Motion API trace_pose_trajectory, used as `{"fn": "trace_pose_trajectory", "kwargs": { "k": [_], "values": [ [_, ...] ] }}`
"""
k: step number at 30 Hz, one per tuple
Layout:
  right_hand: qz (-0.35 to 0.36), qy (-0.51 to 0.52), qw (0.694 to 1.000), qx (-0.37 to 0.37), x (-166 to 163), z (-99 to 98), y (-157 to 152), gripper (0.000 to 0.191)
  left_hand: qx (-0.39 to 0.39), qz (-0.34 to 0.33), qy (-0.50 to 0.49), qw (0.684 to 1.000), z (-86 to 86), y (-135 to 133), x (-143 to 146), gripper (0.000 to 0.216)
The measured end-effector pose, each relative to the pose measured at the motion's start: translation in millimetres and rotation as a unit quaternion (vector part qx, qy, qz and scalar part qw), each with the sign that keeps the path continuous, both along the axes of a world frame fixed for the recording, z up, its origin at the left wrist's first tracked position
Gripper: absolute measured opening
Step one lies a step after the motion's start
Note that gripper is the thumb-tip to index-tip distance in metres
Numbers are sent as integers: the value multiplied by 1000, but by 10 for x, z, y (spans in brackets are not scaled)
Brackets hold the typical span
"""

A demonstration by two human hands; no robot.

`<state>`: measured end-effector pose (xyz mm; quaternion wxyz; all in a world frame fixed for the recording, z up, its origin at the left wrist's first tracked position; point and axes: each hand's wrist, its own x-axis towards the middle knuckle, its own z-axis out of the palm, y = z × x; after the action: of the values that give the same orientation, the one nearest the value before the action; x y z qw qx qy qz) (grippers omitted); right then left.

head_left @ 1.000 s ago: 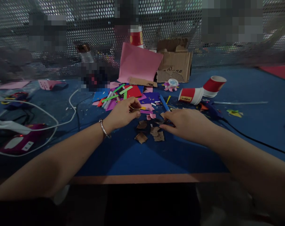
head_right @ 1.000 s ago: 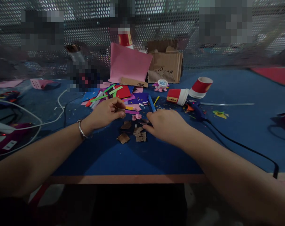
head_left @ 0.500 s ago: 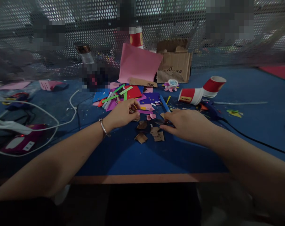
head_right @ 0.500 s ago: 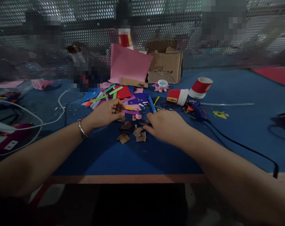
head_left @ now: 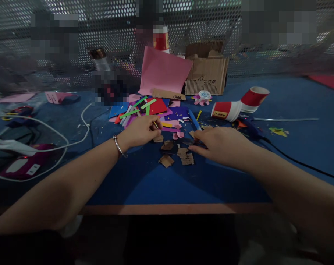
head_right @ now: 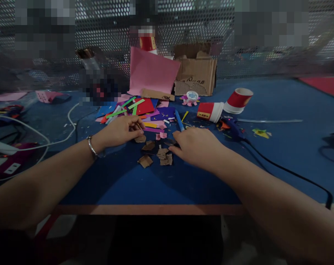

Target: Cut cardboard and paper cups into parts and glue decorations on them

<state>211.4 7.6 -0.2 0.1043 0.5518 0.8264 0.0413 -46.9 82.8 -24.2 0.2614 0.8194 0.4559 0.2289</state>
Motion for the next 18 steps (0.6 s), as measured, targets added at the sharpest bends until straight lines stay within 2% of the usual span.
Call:
{"fn": "trace_pose_trajectory", "kwargs": {
  "k": [6, 12, 18],
  "values": [
    [3, 12, 1000, -3, 8, -11, 2, 46, 25, 19, 27, 999, 50, -21, -3, 10],
    [7, 14, 1000, -2, 20, -14, 11, 44, 31, 33, 5, 999, 39, -3, -23, 12],
    [1, 4, 1000, -6, 8, 2, 7, 42, 89, 36, 41, 995, 2, 43, -73, 14]
  ]
}}
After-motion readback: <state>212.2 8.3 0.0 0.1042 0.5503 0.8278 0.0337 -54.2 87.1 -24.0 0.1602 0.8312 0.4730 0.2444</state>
